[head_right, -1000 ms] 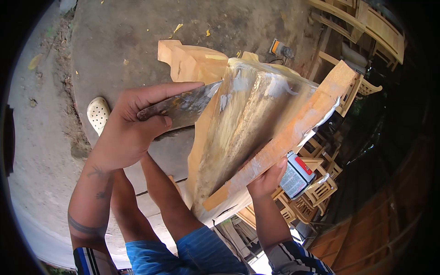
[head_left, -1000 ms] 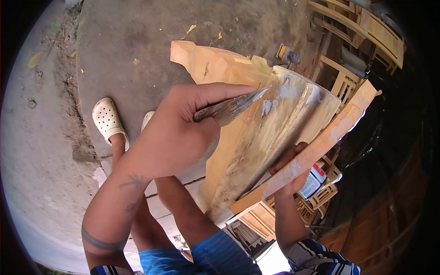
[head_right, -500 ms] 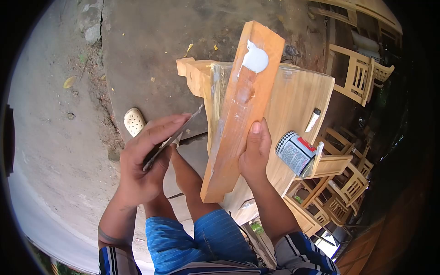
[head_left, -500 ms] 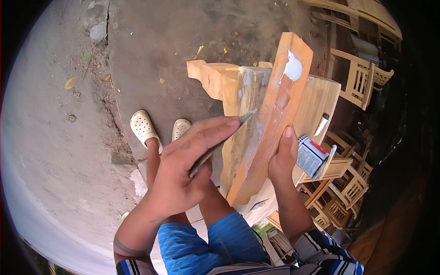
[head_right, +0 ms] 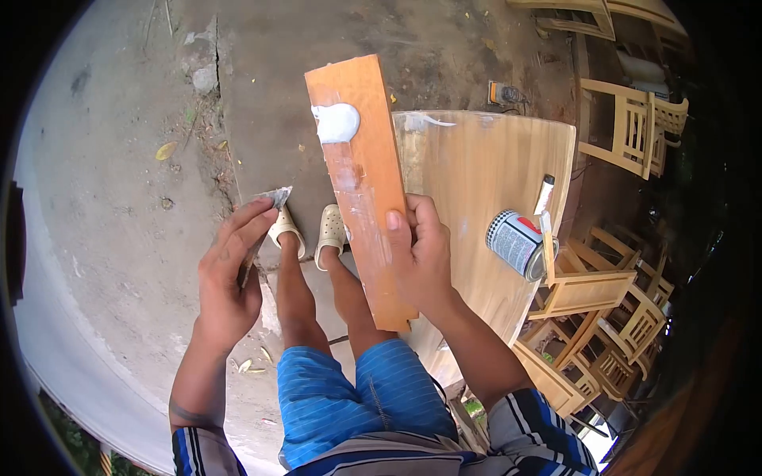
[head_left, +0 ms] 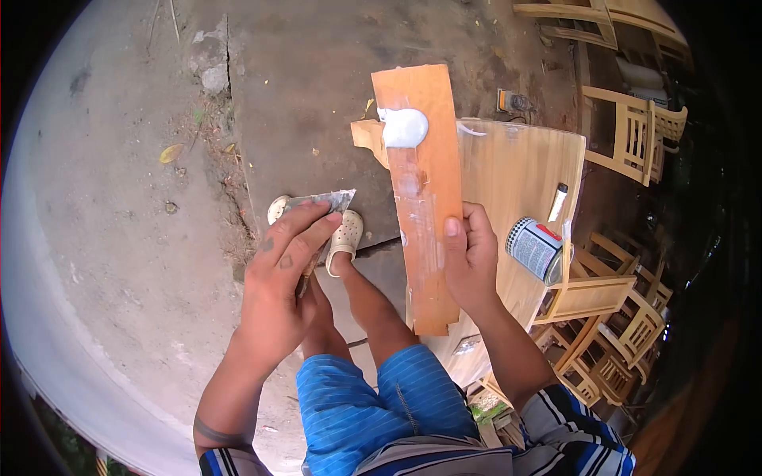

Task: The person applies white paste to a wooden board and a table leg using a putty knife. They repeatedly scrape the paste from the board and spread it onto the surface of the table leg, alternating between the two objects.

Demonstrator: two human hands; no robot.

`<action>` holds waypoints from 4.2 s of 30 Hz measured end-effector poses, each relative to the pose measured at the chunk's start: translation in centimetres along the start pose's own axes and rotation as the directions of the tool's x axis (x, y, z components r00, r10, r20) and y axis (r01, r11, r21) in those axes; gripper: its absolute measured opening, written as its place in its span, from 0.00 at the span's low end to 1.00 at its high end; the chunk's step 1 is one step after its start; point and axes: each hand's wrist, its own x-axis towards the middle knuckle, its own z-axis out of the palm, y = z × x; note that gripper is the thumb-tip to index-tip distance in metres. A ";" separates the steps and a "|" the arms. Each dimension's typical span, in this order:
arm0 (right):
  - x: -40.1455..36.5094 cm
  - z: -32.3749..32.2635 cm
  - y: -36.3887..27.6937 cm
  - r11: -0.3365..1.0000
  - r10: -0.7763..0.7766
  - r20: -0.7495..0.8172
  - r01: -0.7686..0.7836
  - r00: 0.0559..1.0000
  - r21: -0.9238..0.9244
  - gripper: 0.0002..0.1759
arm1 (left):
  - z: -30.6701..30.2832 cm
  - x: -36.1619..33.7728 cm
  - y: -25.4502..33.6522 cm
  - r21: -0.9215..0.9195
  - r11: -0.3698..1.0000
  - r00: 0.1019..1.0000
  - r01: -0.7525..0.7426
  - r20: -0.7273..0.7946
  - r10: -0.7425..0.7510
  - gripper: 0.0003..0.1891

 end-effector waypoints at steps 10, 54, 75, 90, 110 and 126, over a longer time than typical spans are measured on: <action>-1.9 1.5 0.3 0.988 0.029 0.143 -0.049 0.989 0.144 0.24 | -4.0 -0.1 4.8 -0.233 0.926 0.952 0.296 0.146 -0.268 0.31; -8.3 7.8 2.7 0.991 -0.012 0.061 0.020 0.998 -0.129 0.20 | -0.1 -14.4 3.6 -0.045 0.966 0.795 0.256 0.578 -0.184 0.28; -11.4 11.4 1.4 0.971 0.178 0.181 -0.202 0.967 0.129 0.26 | -4.2 -18.6 -1.7 0.109 0.991 0.996 -0.079 0.051 0.074 0.30; -9.6 11.5 -1.4 0.965 0.010 0.165 -0.053 0.986 0.258 0.22 | -7.0 -18.5 -4.8 -0.471 0.698 0.816 0.539 0.088 -0.571 0.29; -10.2 9.5 -1.0 0.989 -0.108 0.163 0.123 0.981 -0.081 0.16 | -7.0 -11.8 3.3 0.357 0.928 0.992 0.104 0.025 -0.121 0.26; -10.8 9.9 0.4 0.983 -0.049 0.183 0.080 0.982 -0.164 0.15 | -3.5 -13.6 2.8 0.224 0.971 0.883 0.086 0.434 -0.178 0.30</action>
